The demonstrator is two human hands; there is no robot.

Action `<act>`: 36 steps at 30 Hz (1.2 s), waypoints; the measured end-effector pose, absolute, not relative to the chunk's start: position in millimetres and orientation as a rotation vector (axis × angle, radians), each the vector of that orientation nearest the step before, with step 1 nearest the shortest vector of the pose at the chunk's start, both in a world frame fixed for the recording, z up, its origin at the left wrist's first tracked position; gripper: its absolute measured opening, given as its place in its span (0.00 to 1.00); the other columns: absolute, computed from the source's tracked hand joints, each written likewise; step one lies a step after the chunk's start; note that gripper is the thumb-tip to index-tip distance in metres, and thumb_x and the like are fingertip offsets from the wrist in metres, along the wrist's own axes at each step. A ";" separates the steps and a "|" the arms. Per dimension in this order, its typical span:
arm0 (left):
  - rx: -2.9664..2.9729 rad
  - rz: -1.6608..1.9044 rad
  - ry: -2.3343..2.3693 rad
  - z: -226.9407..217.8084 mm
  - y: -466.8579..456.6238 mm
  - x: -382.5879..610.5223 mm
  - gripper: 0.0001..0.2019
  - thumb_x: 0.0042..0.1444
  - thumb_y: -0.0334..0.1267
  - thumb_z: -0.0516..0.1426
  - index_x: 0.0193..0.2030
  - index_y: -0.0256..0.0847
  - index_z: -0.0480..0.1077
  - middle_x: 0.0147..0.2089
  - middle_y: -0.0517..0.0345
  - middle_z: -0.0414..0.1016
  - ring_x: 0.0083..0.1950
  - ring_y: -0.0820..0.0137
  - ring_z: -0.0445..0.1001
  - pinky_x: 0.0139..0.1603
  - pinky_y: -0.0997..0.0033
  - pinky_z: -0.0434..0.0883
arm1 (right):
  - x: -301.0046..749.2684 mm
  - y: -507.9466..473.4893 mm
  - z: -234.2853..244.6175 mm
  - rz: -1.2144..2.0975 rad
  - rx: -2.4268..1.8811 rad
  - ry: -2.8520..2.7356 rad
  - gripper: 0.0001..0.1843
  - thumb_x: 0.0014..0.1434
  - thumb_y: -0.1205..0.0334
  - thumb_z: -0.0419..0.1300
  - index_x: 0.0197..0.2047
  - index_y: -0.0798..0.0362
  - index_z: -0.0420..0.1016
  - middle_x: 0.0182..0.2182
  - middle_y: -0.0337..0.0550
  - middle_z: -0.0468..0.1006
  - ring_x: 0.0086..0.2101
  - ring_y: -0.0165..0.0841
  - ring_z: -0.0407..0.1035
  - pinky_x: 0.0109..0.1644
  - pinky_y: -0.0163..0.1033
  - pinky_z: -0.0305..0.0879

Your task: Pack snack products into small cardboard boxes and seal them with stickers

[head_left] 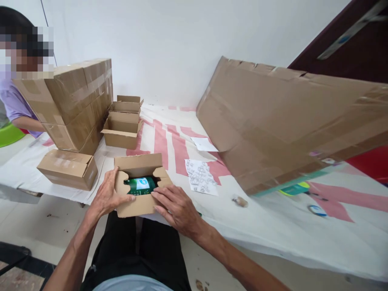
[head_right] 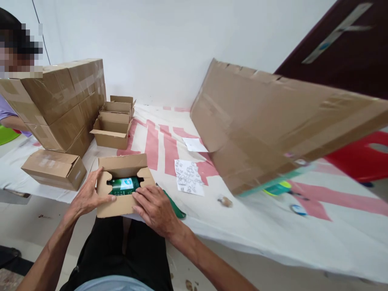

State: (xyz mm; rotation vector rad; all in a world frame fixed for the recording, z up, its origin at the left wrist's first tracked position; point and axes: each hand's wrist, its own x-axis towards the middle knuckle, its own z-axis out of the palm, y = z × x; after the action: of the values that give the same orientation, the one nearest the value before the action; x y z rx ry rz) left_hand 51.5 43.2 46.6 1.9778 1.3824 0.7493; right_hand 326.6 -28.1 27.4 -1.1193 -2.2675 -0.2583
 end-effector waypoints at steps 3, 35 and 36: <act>1.989 0.834 1.429 48.6 42.7 53.9 0.46 0.50 0.47 0.70 0.74 0.40 0.59 0.71 0.39 0.65 0.72 0.44 0.66 0.73 0.43 0.65 | 324.0 -16.6 39.9 -0.272 -1.144 -2.362 0.11 0.70 0.61 0.62 0.53 0.53 0.79 0.48 0.51 0.84 0.51 0.46 0.73 0.52 0.49 0.66; 1.788 0.869 1.055 -38.7 34.0 11.8 0.74 0.35 0.55 0.78 0.83 0.48 0.39 0.82 0.42 0.49 0.82 0.37 0.45 0.82 0.42 0.47 | 320.0 79.1 42.7 0.264 -1.357 -2.895 0.29 0.51 0.67 0.72 0.57 0.58 0.78 0.51 0.61 0.83 0.52 0.55 0.79 0.57 0.54 0.73; 1.813 0.887 1.037 -37.8 34.9 16.0 0.72 0.37 0.53 0.77 0.83 0.49 0.39 0.82 0.43 0.50 0.82 0.38 0.45 0.83 0.42 0.47 | 321.9 77.1 39.1 0.260 -1.349 -2.885 0.31 0.51 0.67 0.72 0.59 0.58 0.78 0.53 0.62 0.82 0.54 0.56 0.78 0.59 0.55 0.72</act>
State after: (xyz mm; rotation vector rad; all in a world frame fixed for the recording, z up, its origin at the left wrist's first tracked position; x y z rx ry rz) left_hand 16.0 34.9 -37.8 1.8131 1.0367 0.8867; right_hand 321.9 77.1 39.1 -1.3487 -2.8852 0.2598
